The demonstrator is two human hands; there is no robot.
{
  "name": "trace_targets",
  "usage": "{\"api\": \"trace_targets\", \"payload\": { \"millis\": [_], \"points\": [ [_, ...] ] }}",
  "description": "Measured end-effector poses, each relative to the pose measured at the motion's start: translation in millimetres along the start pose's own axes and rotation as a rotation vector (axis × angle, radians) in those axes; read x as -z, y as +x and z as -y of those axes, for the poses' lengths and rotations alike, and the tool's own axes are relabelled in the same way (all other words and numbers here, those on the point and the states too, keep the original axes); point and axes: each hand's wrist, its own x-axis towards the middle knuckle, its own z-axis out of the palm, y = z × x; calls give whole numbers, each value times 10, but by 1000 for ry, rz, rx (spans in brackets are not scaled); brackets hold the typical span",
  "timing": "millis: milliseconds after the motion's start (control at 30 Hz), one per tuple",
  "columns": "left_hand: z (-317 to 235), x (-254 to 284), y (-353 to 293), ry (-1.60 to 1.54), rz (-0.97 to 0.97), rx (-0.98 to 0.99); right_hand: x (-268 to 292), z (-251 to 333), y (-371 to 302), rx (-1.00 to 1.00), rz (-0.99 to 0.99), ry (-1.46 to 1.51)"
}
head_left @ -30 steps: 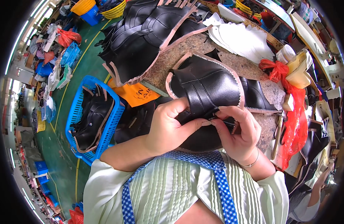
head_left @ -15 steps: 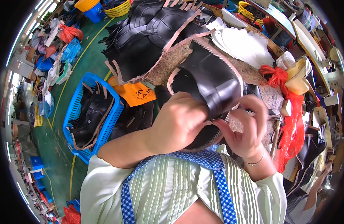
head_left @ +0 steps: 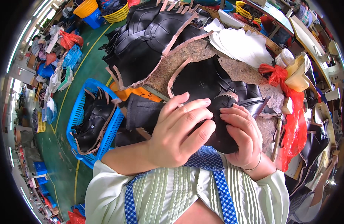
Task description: Attaching small metal buckles and accessories to leather shoe upper components in a factory setting.
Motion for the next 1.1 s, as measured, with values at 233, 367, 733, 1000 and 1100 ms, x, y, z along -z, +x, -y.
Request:
{"api": "trace_targets", "payload": {
  "millis": [233,367,733,1000,1100],
  "points": [
    [64,9,-15,-54,72,-83,33,1,16,150,24,-103],
    [22,44,3,-1,141,2,33,-7,-9,184,78,-206],
    [-61,61,6,-23,180,148,-98,87,-113,-7,-5,-118],
    [-69,14,-77,44,166,85,-66,88,-92,-410,102,84],
    [-68,-19,-88,52,182,46,-53,71,-91,-534,142,207]
  ]
}}
